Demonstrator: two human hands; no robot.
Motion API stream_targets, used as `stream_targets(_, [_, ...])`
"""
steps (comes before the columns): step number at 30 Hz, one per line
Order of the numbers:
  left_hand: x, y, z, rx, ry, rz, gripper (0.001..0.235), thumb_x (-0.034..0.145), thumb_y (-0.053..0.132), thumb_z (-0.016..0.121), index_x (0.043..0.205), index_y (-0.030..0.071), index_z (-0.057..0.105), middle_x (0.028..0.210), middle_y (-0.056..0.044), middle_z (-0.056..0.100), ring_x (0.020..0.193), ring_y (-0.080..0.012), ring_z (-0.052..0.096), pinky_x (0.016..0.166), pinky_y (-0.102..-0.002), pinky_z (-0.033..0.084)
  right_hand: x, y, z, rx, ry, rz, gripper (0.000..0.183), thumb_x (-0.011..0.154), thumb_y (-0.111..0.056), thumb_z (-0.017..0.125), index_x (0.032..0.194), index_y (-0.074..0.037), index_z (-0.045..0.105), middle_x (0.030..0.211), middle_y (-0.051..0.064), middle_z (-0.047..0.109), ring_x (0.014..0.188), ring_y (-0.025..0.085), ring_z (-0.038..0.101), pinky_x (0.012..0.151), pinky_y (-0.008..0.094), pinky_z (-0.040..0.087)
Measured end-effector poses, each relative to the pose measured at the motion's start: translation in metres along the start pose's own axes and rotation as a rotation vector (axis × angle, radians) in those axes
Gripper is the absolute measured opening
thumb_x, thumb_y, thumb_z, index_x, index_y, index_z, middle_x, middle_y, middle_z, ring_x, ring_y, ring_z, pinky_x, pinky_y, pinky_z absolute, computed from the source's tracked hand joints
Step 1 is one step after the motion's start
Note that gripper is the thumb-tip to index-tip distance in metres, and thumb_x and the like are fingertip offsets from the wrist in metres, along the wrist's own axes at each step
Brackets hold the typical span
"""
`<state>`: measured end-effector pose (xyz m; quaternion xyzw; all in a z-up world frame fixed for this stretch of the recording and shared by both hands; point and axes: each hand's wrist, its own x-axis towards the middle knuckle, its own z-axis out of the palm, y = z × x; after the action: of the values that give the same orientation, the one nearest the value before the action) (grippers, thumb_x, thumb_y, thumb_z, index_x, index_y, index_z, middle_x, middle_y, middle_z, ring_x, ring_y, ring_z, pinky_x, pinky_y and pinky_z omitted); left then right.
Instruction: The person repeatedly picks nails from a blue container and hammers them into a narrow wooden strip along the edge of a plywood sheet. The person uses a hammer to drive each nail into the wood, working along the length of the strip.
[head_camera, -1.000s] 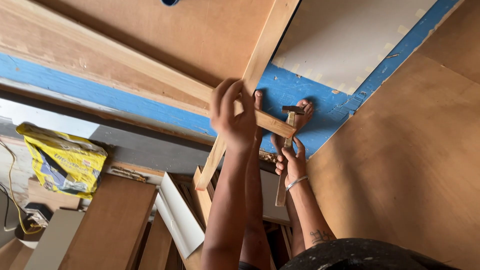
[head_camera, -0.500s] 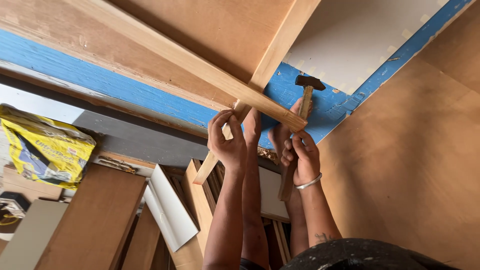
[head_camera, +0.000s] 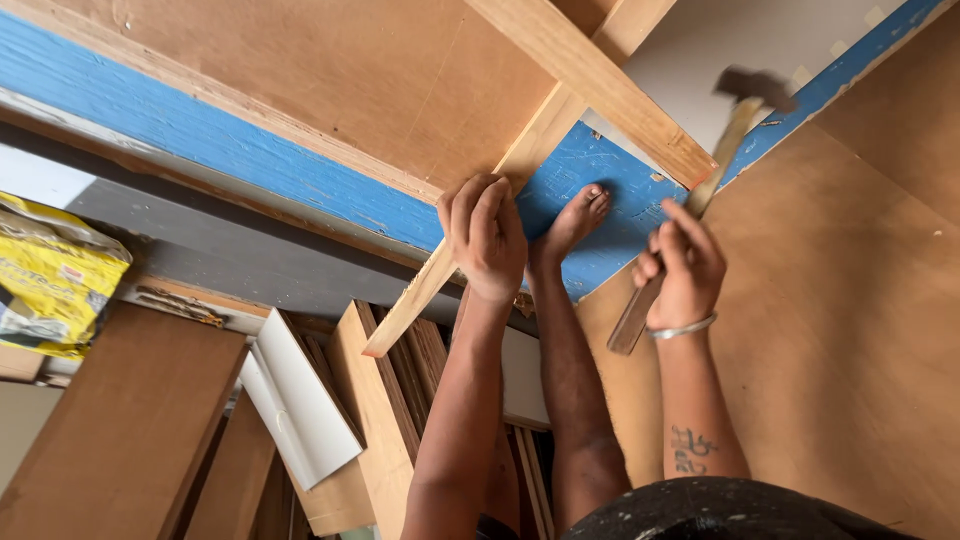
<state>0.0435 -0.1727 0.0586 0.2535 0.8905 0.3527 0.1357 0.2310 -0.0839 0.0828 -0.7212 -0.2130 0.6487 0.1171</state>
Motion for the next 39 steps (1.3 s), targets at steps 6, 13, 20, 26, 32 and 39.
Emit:
stream_targets(6, [-0.001,-0.004,0.004,0.066,0.079,0.107,0.023,0.091,-0.011,0.073,0.108,0.004,0.067,0.108,-0.011,0.068,0.103,-0.0303,0.065,0.09,-0.041,0.054,-0.032,0.049,-0.029,-0.183,-0.006,0.055,0.029,0.098,-0.006,0.063,0.127,-0.003,0.066,0.082,0.0,0.057,0.055,0.008,0.047,0.046,0.025,0.042])
stream_targets(13, [-0.018,-0.017,0.004,-0.052,0.052,0.014,0.027,0.092,-0.01,0.074,0.114,0.001,0.063,0.11,-0.011,0.07,0.103,-0.0296,0.066,0.092,-0.04,0.055,-0.029,0.082,-0.047,-0.215,-0.009,0.128,0.075,0.1,-0.006,0.057,0.161,-0.032,0.022,0.073,0.002,0.052,0.048,0.009,0.045,0.041,0.027,0.039])
stream_targets(20, [-0.021,-0.021,-0.002,-0.072,0.016,0.045,0.027,0.095,-0.007,0.072,0.117,0.005,0.062,0.108,-0.009,0.068,0.109,-0.0296,0.061,0.097,-0.042,0.053,-0.033,0.109,-0.119,-0.439,-0.062,-0.63,0.078,0.112,-0.004,0.056,0.168,-0.02,0.004,0.088,0.007,0.06,0.054,0.01,0.051,0.055,0.027,0.045])
stream_targets(26, [-0.019,-0.018,-0.013,0.019,-0.056,-0.017,0.023,0.096,0.002,0.074,0.117,0.009,0.064,0.109,-0.007,0.065,0.105,-0.0245,0.062,0.093,-0.038,0.044,-0.014,0.093,-0.127,-0.602,-0.22,-0.68,0.059,0.111,0.001,0.059,0.161,-0.007,0.028,0.094,0.015,0.059,0.064,0.015,0.052,0.057,0.026,0.045])
stream_targets(32, [-0.026,-0.021,-0.008,-0.003,-0.009,-0.027,0.024,0.097,0.003,0.074,0.117,0.01,0.064,0.113,-0.005,0.067,0.107,-0.0222,0.064,0.098,-0.038,0.045,-0.028,0.072,-0.098,-0.462,-0.366,-1.043,0.056,0.115,-0.005,0.06,0.156,-0.008,0.022,0.104,0.009,0.064,0.066,0.008,0.054,0.059,0.021,0.046])
stream_targets(39, [-0.022,-0.021,0.005,0.081,0.044,0.012,0.021,0.096,0.005,0.078,0.112,0.012,0.068,0.104,-0.001,0.068,0.103,-0.0188,0.064,0.089,-0.039,0.049,-0.029,0.047,-0.066,-0.872,-0.271,-1.189,0.047,0.105,-0.001,0.068,0.144,-0.005,0.042,0.091,0.015,0.064,0.063,0.019,0.054,0.056,0.034,0.043])
